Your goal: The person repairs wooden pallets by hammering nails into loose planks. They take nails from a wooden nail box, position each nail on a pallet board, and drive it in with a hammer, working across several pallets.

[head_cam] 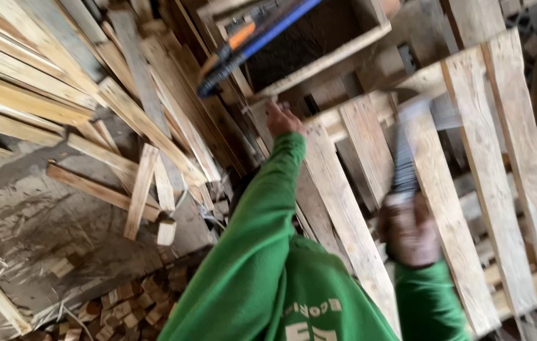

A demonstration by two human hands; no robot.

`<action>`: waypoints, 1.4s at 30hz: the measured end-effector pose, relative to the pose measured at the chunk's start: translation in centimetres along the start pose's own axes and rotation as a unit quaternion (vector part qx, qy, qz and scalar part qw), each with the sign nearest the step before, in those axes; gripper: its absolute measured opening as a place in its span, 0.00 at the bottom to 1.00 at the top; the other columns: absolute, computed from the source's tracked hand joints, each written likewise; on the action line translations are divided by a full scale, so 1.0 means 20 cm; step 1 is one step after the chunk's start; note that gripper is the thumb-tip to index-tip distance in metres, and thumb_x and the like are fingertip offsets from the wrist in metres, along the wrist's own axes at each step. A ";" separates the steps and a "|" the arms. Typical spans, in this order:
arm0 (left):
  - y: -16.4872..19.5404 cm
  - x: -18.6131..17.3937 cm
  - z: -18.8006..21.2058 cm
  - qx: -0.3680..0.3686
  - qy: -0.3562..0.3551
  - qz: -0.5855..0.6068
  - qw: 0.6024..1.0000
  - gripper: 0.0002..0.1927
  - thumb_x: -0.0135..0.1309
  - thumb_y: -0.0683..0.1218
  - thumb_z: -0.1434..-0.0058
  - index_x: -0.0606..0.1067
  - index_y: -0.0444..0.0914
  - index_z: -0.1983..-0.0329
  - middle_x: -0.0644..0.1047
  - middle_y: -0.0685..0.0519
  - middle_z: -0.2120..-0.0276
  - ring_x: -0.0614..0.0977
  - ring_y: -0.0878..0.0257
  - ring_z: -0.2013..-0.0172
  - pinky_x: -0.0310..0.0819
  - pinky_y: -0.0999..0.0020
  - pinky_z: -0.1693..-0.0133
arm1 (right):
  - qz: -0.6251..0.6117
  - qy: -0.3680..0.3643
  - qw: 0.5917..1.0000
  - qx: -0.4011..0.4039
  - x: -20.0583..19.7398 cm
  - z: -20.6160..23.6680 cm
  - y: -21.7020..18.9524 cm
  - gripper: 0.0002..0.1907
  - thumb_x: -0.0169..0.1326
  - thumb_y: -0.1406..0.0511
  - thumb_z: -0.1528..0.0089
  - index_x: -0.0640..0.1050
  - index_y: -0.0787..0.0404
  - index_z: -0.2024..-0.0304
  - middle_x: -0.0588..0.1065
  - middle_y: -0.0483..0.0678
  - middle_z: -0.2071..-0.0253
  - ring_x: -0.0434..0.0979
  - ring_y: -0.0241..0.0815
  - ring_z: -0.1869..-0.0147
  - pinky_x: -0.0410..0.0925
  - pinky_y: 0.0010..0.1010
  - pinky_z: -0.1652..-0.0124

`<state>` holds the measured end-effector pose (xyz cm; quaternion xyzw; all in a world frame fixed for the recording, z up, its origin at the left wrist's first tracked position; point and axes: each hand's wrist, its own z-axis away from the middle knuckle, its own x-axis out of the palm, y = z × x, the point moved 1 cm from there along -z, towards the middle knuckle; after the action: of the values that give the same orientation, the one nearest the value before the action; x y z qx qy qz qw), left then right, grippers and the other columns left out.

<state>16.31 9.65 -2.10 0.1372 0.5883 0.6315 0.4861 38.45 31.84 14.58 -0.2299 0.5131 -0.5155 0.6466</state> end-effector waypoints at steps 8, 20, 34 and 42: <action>-0.09 0.06 0.05 0.026 0.064 0.044 0.997 0.18 0.46 0.35 0.32 0.69 0.35 0.38 0.78 0.41 0.50 0.83 0.55 0.55 0.82 0.63 0.57 | -0.257 0.004 0.899 -0.354 -0.12 -0.03 -0.66 0.18 0.48 0.54 0.29 0.74 0.60 0.64 0.70 0.45 0.78 0.67 0.35 0.79 0.61 0.28 0.79; -0.02 0.04 0.01 -0.224 0.091 0.375 0.895 0.18 0.53 0.40 0.23 0.71 0.32 0.32 0.77 0.42 0.44 0.80 0.57 0.47 0.77 0.68 0.50 | -0.120 0.000 0.945 -0.303 -0.37 -0.02 -0.44 0.22 0.47 0.49 0.29 0.74 0.61 0.62 0.73 0.44 0.73 0.71 0.32 0.74 0.65 0.23 0.72; -0.15 0.07 -0.06 -0.226 -0.027 0.650 0.725 0.22 0.54 0.61 0.26 0.76 0.36 0.54 0.75 0.48 0.72 0.67 0.57 0.79 0.61 0.63 0.82 | -0.030 -0.102 0.993 0.046 0.12 0.03 0.17 0.21 0.51 0.52 0.31 0.73 0.63 0.63 0.68 0.43 0.79 0.65 0.31 0.78 0.62 0.25 0.78; -0.22 -0.28 0.22 -0.070 -0.059 0.417 0.904 0.10 0.67 0.42 0.41 0.83 0.34 0.57 0.83 0.51 0.65 0.81 0.64 0.67 0.78 0.68 0.66 | -0.125 -0.131 0.975 0.130 0.29 0.17 0.21 0.20 0.49 0.50 0.35 0.72 0.60 0.61 0.67 0.42 0.80 0.64 0.32 0.82 0.62 0.27 0.82</action>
<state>24.39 7.18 -2.54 0.3727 0.4019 0.8067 0.2210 42.99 27.37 9.86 -0.2716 0.3198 -0.6199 0.6630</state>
